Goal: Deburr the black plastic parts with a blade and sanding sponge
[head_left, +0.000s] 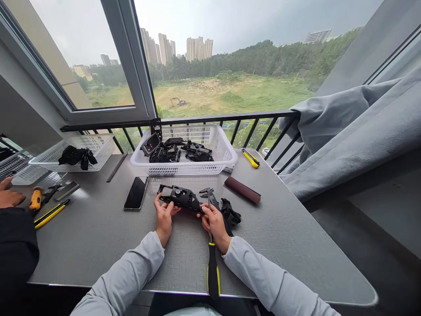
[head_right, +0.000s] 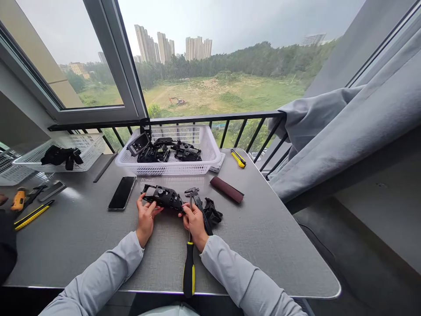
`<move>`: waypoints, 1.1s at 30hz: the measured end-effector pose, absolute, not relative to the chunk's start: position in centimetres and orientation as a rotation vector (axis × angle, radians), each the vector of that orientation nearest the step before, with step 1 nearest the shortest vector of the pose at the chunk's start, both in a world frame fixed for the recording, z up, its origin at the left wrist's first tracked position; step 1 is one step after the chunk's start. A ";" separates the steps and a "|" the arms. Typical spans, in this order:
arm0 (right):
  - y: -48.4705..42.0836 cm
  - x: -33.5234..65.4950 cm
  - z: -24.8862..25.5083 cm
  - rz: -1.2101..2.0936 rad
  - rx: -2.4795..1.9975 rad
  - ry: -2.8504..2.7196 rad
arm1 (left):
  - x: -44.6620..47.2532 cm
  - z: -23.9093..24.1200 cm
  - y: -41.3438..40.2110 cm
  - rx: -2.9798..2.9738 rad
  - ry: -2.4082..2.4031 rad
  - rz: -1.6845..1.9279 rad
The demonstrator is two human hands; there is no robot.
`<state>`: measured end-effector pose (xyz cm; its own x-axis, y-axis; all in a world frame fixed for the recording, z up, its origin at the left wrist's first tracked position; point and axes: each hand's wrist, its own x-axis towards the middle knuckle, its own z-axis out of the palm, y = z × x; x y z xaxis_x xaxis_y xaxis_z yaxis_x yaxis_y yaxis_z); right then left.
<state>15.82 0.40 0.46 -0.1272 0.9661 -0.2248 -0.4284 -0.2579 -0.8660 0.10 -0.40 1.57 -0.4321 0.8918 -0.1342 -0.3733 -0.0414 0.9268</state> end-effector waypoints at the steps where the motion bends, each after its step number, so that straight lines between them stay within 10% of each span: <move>1: 0.4 15.8 0.4 1.625 -0.989 -0.789 | 0.2 1.6 -0.5 0.639 1.248 1.661; 33: -0.5 15.3 0.3 1.698 -0.930 -0.938 | 1.1 1.5 -0.8 0.596 1.038 1.301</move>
